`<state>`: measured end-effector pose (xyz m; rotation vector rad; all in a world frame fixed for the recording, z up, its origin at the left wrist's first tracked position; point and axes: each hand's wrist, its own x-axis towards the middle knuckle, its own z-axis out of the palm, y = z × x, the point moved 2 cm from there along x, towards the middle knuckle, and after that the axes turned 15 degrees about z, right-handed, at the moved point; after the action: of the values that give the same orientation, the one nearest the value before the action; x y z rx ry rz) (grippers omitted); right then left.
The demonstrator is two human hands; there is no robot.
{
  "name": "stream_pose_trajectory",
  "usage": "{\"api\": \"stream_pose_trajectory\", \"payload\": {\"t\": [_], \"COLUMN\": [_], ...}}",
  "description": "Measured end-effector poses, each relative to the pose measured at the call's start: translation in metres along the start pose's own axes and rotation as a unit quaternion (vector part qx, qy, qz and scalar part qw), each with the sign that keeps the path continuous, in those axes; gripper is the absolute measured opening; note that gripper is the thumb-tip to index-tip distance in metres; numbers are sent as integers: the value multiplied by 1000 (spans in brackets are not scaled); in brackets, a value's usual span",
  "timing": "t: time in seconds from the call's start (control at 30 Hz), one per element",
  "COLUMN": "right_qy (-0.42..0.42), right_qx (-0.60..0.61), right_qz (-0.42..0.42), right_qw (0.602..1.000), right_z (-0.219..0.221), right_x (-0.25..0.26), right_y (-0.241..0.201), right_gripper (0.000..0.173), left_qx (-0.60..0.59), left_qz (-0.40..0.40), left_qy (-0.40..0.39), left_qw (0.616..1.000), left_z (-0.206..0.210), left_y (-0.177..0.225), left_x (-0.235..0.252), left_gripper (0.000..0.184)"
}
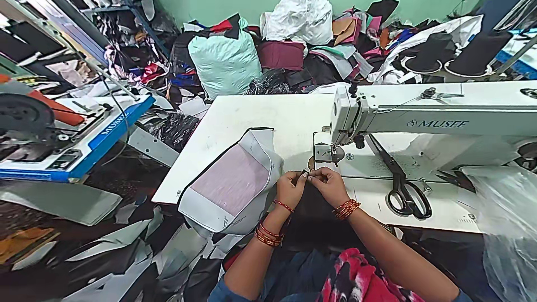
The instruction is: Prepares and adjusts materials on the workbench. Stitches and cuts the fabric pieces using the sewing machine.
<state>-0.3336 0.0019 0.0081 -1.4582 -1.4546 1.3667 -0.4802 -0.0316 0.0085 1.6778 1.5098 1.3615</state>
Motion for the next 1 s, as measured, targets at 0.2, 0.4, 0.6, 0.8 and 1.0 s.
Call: {"api": "stream_pose_trajectory", "payload": {"t": [0.2,0.4,0.6,0.8,1.0], "right_qy": [25,35,43,39,103], "right_qx": [31,39,-19,-272,-385], "right_qz": [-74,-163,-163,67,112], "right_qw": [996,985,986,959,910], "right_z": [5,7,1,-63,-100], "right_x": [-2,-3,-3,15,40], "right_y": [8,18,19,-7,-3], "right_gripper": [11,13,19,31,30], "left_qx": [22,-47,-10,9,-40], "left_qz": [-50,-110,-93,1,26], "left_qy": [-71,-37,-19,58,83], "left_qw": [996,992,995,998,995], "left_z": [-8,0,11,21,22], "left_y": [9,7,13,3,0], "left_x": [10,7,-2,-15,-18], "left_gripper": [21,20,24,24,20]}}
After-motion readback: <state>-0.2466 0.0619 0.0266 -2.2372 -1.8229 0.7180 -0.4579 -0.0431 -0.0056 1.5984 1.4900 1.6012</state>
